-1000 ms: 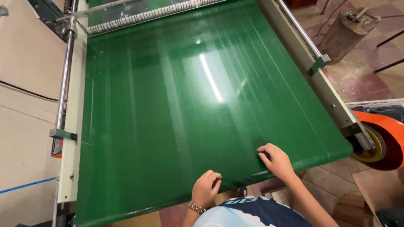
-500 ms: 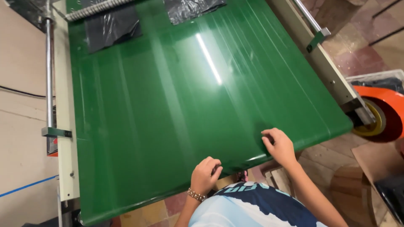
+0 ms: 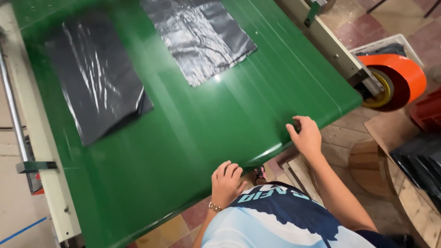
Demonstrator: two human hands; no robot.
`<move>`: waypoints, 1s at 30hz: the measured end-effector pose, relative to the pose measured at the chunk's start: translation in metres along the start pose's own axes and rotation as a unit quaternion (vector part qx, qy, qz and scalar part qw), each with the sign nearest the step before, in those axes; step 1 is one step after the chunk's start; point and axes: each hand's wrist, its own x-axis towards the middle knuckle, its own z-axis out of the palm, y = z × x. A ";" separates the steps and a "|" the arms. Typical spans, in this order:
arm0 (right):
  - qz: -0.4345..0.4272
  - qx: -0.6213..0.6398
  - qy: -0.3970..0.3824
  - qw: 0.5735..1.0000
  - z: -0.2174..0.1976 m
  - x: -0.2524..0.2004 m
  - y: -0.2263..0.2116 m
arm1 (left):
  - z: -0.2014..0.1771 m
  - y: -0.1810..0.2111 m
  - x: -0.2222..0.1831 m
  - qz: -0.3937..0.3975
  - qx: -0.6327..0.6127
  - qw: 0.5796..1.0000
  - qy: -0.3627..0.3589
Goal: Folding plastic bags coming off a conveyor belt and stacking them into a plastic crate
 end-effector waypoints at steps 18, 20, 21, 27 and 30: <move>0.082 -0.241 0.063 0.965 0.014 0.026 0.053 | 0.040 0.020 0.028 0.016 0.055 0.998 -0.010; 0.124 -0.202 0.010 0.971 0.008 0.030 0.046 | 0.049 0.014 0.025 0.023 0.041 0.999 0.009; 0.165 -0.161 -0.042 0.972 0.004 0.033 0.044 | 0.055 0.011 0.025 0.031 0.027 0.999 0.029; 0.128 -0.066 -0.029 0.989 0.014 0.044 0.050 | 0.058 0.001 0.036 0.068 0.030 0.993 0.093; 0.058 0.167 0.047 0.983 -0.023 0.031 0.008 | 0.064 -0.006 0.044 0.084 0.035 0.990 0.112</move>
